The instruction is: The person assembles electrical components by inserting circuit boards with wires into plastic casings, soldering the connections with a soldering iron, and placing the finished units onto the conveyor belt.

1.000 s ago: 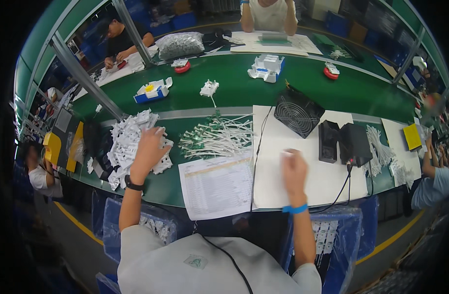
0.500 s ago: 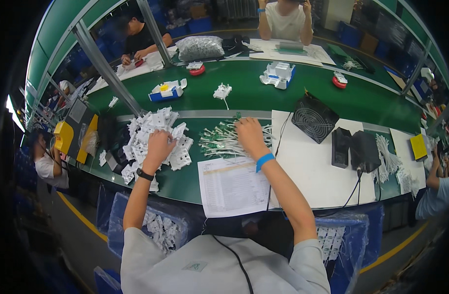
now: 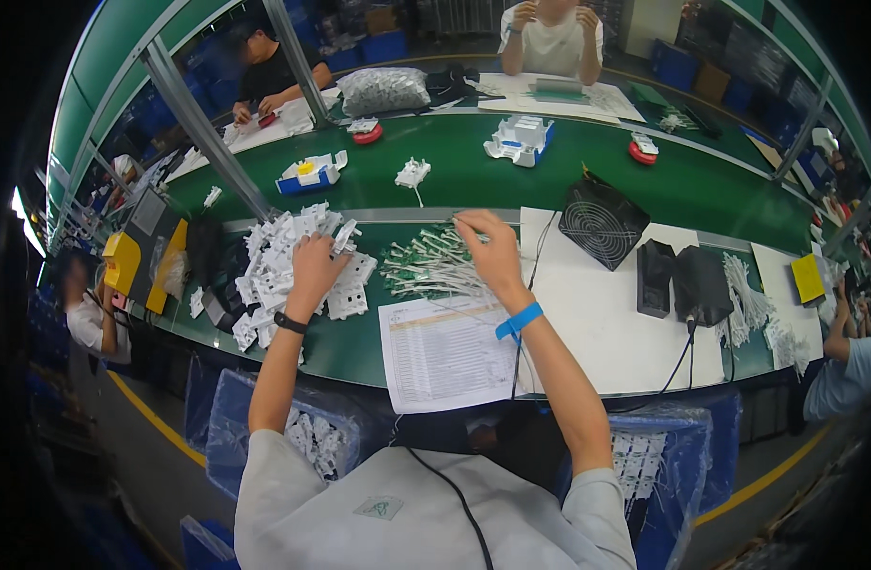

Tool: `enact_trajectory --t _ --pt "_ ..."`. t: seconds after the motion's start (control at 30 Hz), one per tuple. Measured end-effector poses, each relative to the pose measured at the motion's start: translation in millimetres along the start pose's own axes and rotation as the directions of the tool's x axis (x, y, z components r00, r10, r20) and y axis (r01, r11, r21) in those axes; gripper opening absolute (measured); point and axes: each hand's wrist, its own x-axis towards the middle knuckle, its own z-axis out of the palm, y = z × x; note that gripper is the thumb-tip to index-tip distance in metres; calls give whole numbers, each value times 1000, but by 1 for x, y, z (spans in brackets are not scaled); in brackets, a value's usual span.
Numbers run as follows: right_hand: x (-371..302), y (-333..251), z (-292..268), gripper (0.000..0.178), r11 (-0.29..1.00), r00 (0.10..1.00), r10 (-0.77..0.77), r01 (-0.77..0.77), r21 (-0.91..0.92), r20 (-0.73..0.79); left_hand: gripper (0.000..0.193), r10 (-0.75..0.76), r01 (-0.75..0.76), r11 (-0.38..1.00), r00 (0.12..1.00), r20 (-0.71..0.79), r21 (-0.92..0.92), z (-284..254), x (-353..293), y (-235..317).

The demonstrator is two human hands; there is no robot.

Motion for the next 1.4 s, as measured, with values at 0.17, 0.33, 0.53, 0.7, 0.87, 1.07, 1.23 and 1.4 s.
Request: enact_trajectory --t 0.17,0.33,0.53,0.7,0.87,1.07,1.23,1.4 --pt "7 -22 9 23 867 951 277 -310 390 139 32 106 -71 966 986 132 -248 -13 -3 -7" --pt "7 -71 10 21 883 972 213 -146 446 -103 34 113 -114 920 993 -25 -375 -24 1 -8" --pt "5 -88 10 11 950 993 105 -118 288 62 31 6 -68 798 994 -105 -598 -46 8 23" --pt "1 -101 19 9 979 978 -204 203 23 38 26 121 -87 656 993 -9 -750 -88 -6 80" --pt "-4 -103 10 10 994 992 -86 79 75 91 22 144 -133 603 988 -56 -787 -99 -19 111" --pt "-15 -89 2 10 925 968 143 -205 321 204 21 125 -143 568 988 -86 -811 -93 -27 128" --pt "-25 -76 -3 10 852 948 225 -304 426 227 21 151 -127 527 987 -54 -840 -85 -30 134" --pt "-29 -78 -11 12 851 926 273 -358 383 259 21 253 -160 538 967 -22 -828 -86 -33 132"
